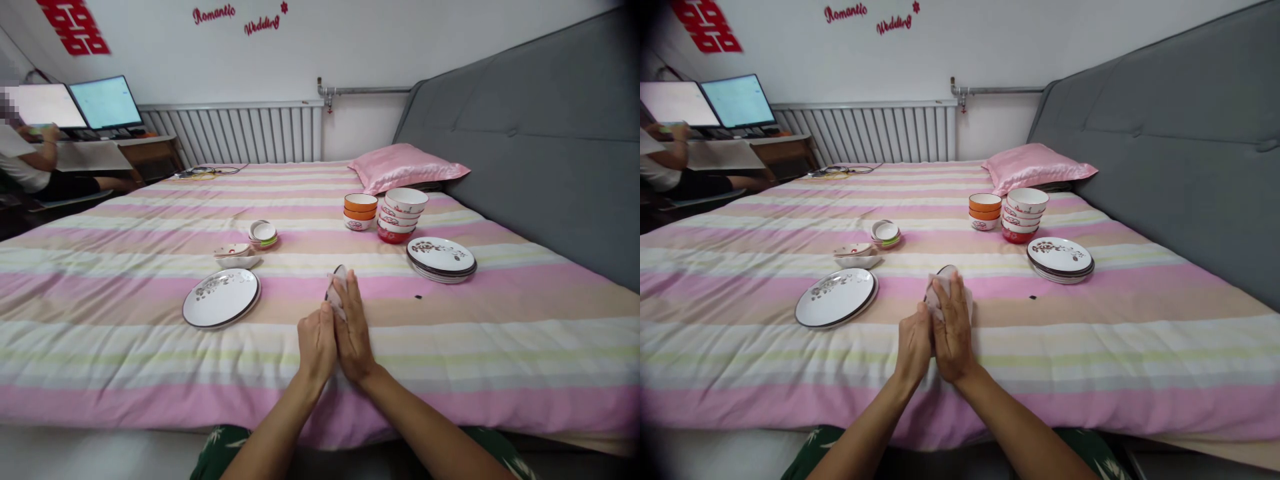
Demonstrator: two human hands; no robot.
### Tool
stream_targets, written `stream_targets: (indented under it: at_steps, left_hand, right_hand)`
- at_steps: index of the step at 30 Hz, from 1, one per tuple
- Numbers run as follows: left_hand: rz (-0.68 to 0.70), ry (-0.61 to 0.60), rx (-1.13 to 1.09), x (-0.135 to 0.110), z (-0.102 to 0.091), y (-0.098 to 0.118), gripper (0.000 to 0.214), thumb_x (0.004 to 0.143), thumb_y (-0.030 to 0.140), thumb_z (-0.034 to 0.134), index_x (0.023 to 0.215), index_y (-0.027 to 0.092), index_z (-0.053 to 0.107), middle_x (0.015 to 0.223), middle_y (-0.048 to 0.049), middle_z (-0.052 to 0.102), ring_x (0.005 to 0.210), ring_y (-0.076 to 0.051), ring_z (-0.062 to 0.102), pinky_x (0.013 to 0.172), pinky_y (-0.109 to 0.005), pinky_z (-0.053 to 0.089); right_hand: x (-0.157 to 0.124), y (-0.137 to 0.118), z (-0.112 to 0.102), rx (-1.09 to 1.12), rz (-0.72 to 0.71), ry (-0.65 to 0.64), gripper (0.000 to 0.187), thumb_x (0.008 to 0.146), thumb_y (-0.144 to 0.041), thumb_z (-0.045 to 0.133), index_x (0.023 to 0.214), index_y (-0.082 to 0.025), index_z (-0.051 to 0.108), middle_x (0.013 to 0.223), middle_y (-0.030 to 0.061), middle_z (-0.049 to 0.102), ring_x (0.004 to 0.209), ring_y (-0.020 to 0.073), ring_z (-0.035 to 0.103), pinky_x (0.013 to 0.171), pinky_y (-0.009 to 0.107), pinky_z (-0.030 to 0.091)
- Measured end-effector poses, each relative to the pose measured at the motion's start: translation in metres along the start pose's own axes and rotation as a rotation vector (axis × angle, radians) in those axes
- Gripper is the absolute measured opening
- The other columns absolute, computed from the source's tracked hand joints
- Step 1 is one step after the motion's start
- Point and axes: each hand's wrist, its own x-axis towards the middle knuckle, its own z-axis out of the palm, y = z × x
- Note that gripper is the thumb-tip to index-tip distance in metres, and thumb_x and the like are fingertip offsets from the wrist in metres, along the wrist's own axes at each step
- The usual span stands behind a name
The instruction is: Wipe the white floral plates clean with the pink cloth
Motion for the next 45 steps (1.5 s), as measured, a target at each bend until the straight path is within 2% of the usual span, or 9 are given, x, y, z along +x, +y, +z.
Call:
stream_targets:
  at_steps: [6, 11, 13, 17, 22, 28, 36, 41, 45]
  left_hand:
    - [0.192, -0.063, 0.151, -0.01, 0.009, -0.001, 0.04, 0.086, 0.031, 0.047, 0.048, 0.019, 0.05, 0.048, 0.0005, 0.045, 0.048, -0.012, 0.035, 0.055, -0.026, 0.022]
    - [0.245, -0.128, 0.194, -0.016, 0.014, 0.0, 0.038, 0.085, 0.029, 0.047, 0.049, 0.019, 0.048, 0.051, -0.0008, 0.045, 0.052, -0.013, 0.038, 0.057, -0.027, 0.022]
    - [0.249, -0.151, 0.192, -0.018, 0.015, 0.001, 0.037, 0.085, 0.03, 0.047, 0.049, 0.019, 0.048, 0.052, -0.0015, 0.046, 0.054, -0.014, 0.039, 0.058, -0.027, 0.023]
    - [0.272, -0.168, 0.201, -0.019, 0.015, 0.002, 0.039, 0.086, 0.03, 0.044, 0.05, 0.02, 0.049, 0.052, -0.0025, 0.048, 0.054, -0.015, 0.04, 0.058, -0.028, 0.024]
    - [0.257, -0.115, 0.17, -0.019, 0.014, -0.001, 0.038, 0.085, 0.028, 0.047, 0.049, 0.019, 0.048, 0.051, -0.0012, 0.047, 0.052, -0.013, 0.038, 0.058, -0.028, 0.024]
    - [0.133, -0.005, 0.041, -0.013, 0.011, -0.002, 0.039, 0.081, 0.032, 0.054, 0.046, 0.019, 0.045, 0.048, 0.0008, 0.042, 0.049, -0.012, 0.036, 0.055, -0.027, 0.023]
    - [-0.053, 0.136, -0.063, -0.001, 0.002, -0.009, 0.049, 0.086, 0.049, 0.042, 0.047, 0.018, 0.041, 0.046, 0.0028, 0.036, 0.046, -0.01, 0.032, 0.047, -0.025, 0.023]
    - [-0.17, 0.307, -0.289, 0.005, 0.003, -0.008, 0.051, 0.082, 0.058, 0.043, 0.058, 0.014, 0.056, 0.052, -0.0001, 0.051, 0.049, -0.012, 0.043, 0.045, -0.023, 0.032]
    - [-0.233, 0.398, -0.377, 0.009, 0.004, -0.006, 0.054, 0.082, 0.058, 0.043, 0.076, 0.009, 0.066, 0.067, -0.0064, 0.064, 0.063, -0.016, 0.058, 0.057, -0.025, 0.045]
  right_hand:
    - [0.022, 0.006, -0.017, 0.189, 0.092, 0.105, 0.044, 0.094, -0.032, 0.026, 0.137, -0.026, 0.036, 0.15, -0.0004, 0.023, 0.138, 0.0197, 0.019, 0.113, 0.046, 0.019]
    - [0.041, 0.028, -0.02, 0.478, 0.182, 0.212, 0.041, 0.093, -0.034, 0.028, 0.123, -0.02, 0.052, 0.135, 0.0041, 0.048, 0.129, 0.0176, 0.038, 0.112, 0.04, 0.022]
    - [0.045, 0.039, -0.017, 0.592, 0.284, 0.257, 0.041, 0.092, -0.038, 0.031, 0.117, -0.018, 0.056, 0.126, 0.0048, 0.056, 0.121, 0.0188, 0.047, 0.109, 0.041, 0.028]
    - [0.045, 0.056, -0.012, 0.658, 0.572, 0.341, 0.043, 0.085, -0.047, 0.043, 0.11, -0.017, 0.06, 0.116, 0.0036, 0.063, 0.114, 0.0214, 0.052, 0.102, 0.041, 0.037]
    - [0.04, 0.061, -0.006, 0.703, 0.699, 0.285, 0.048, 0.084, -0.053, 0.041, 0.11, -0.018, 0.061, 0.108, 0.0017, 0.066, 0.102, 0.0199, 0.06, 0.093, 0.037, 0.046]
    - [0.031, 0.073, 0.006, 0.607, 0.6, 0.204, 0.055, 0.085, -0.057, 0.035, 0.115, -0.018, 0.06, 0.106, 0.0018, 0.068, 0.1, 0.0204, 0.062, 0.088, 0.035, 0.05]
    - [0.025, 0.073, 0.011, 0.482, 0.568, 0.132, 0.05, 0.089, -0.051, 0.035, 0.123, -0.02, 0.055, 0.127, 0.0038, 0.057, 0.118, 0.0194, 0.052, 0.099, 0.039, 0.043]
    - [0.023, 0.07, 0.013, 0.443, 0.452, 0.1, 0.048, 0.091, -0.047, 0.033, 0.128, -0.022, 0.051, 0.132, 0.0041, 0.052, 0.125, 0.0186, 0.046, 0.105, 0.042, 0.036]
    - [0.02, 0.07, 0.014, 0.367, 0.408, 0.022, 0.051, 0.093, -0.047, 0.029, 0.136, -0.022, 0.039, 0.142, 0.004, 0.039, 0.133, 0.0165, 0.033, 0.111, 0.043, 0.026]
